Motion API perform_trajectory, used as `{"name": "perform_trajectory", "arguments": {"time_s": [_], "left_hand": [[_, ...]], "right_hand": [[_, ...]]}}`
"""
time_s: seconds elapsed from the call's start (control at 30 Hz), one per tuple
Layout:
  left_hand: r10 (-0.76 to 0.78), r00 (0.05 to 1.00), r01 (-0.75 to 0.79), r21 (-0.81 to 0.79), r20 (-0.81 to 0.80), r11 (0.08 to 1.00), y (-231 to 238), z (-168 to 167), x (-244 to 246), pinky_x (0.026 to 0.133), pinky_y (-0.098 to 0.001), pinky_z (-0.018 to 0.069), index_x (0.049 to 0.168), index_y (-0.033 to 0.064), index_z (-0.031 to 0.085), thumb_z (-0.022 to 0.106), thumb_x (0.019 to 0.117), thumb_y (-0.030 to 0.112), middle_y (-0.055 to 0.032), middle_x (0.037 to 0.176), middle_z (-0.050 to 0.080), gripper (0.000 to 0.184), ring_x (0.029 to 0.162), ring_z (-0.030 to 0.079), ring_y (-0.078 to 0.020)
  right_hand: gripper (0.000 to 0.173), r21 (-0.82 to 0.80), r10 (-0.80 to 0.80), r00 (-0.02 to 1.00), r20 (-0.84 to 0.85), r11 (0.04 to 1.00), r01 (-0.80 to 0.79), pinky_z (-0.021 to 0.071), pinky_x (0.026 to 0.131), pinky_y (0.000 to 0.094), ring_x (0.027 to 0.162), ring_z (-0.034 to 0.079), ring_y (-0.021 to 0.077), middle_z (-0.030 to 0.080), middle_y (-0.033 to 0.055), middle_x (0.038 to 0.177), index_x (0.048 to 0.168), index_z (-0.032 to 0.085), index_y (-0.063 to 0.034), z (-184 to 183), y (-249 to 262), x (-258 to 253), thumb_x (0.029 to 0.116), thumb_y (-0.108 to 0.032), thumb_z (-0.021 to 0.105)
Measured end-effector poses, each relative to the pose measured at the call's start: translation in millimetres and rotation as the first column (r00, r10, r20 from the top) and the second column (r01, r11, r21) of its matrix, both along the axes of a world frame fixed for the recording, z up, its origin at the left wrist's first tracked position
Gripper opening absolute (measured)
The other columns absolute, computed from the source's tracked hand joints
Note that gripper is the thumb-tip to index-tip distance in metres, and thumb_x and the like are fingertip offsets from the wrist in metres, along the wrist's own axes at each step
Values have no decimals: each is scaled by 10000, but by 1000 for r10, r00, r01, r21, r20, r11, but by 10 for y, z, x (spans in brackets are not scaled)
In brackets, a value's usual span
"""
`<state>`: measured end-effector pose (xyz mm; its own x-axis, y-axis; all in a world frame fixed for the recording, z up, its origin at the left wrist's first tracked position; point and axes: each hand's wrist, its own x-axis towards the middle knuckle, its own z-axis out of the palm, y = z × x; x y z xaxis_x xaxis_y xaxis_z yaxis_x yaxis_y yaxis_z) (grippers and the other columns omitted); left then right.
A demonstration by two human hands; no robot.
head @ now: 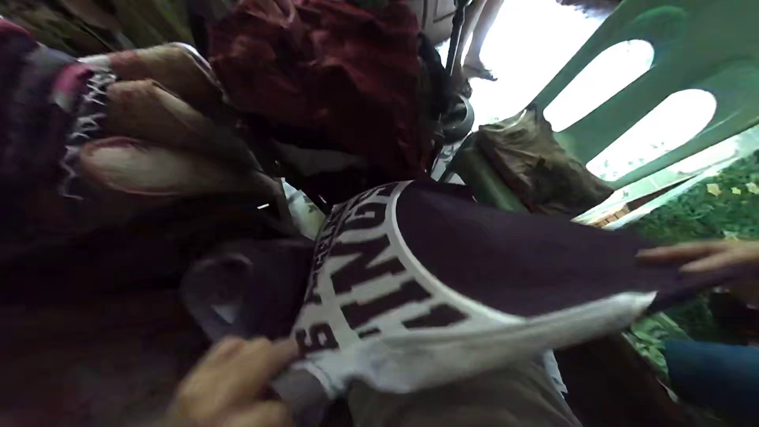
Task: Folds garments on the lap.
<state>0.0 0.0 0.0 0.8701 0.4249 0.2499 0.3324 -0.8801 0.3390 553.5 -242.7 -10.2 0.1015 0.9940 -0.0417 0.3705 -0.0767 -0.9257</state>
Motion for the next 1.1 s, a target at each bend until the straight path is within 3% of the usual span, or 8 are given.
{"name": "perform_trajectory", "arguments": {"time_s": [0.3, 0.4, 0.47, 0.57, 0.67, 0.77, 0.9, 1.1], "left_hand": [[-99, 989, 74, -202, -113, 977, -706, -881, -125, 690, -440, 535, 1094, 182, 701, 561, 980, 152, -55, 829, 667, 183, 753, 666, -227], [-47, 994, -18, -570, -99, 821, -399, -758, -63, 831, -461, 586, 1464, 72, 520, 730, 869, 134, -112, 1070, 727, 634, 925, 716, -213], [63, 997, -76, -823, -49, 563, -49, -704, 15, 1010, -305, 562, 1599, 175, 342, 788, 844, 145, 5, 1343, 659, 878, 1166, 657, -84], [318, 944, -192, -931, -89, 311, 500, -867, 245, 922, -311, 596, 1578, 240, 359, 739, 834, 119, -14, 1273, 688, 844, 1075, 696, -128], [351, 893, -375, -896, -281, 238, 814, -1091, 356, 905, -372, 586, 1579, 253, 331, 733, 882, 81, -90, 1254, 678, 823, 1039, 696, -183], [319, 893, -397, -891, -318, 221, 830, -1241, 318, 870, -354, 602, 1586, 245, 278, 773, 823, 64, -83, 1187, 707, 927, 987, 713, -163], [265, 875, -463, -860, -404, 215, 743, -1306, 109, 810, -356, 620, 1551, 214, 264, 856, 670, 126, -75, 1115, 720, 1065, 940, 725, -173], [-2, 732, -633, -681, -681, 369, 692, -1445, -428, 864, -454, 562, 1300, 37, 570, 902, 738, 108, -146, 1064, 693, 657, 954, 680, -244]], "right_hand": [[244, -178, 228, 973, -38, 956, -231, 382, 1204, 455, 1456, 443, 300, 616, 29, 1446, 1046, 815, -211, -562, -533, -76, 989, -297, 594], [270, -78, 184, 981, -64, 979, -188, 509, 1100, 399, 1249, 642, 194, 741, -32, 1222, 1090, 792, -259, -519, -174, 51, 1012, -412, 584], [156, -110, -246, 959, -144, 967, 231, 574, 762, 217, 840, 679, 10, 737, -109, 905, 945, 757, -249, -566, 161, -59, 962, -347, 637], [314, -357, -574, 717, -395, 815, 456, 593, 634, 288, 745, 671, 66, 702, -54, 886, 1129, 645, -207, -964, 820, -175, 1084, -432, 430], [405, -564, -560, 771, -304, 758, 328, 581, 742, 356, 830, 663, 127, 682, 24, 949, 1213, 610, -111, -1480, 1055, -260, 1065, -463, 475], [255, -587, -538, 785, -307, 756, 289, 615, 774, 343, 836, 711, 142, 724, 67, 963, 1229, 594, -32, -1628, 952, -390, 1022, -178, 619], [227, -526, -585, 699, -412, 779, 341, 618, 842, 369, 902, 721, 159, 730, 62, 1006, 1256, 576, -44, -1647, 704, -405, 1057, -146, 539], [247, -568, -631, 684, -367, 734, 372, 639, 794, 443, 901, 735, 231, 725, 107, 1030, 1276, 572, -40, -1653, 512, -408, 1059, -154, 543]]}}
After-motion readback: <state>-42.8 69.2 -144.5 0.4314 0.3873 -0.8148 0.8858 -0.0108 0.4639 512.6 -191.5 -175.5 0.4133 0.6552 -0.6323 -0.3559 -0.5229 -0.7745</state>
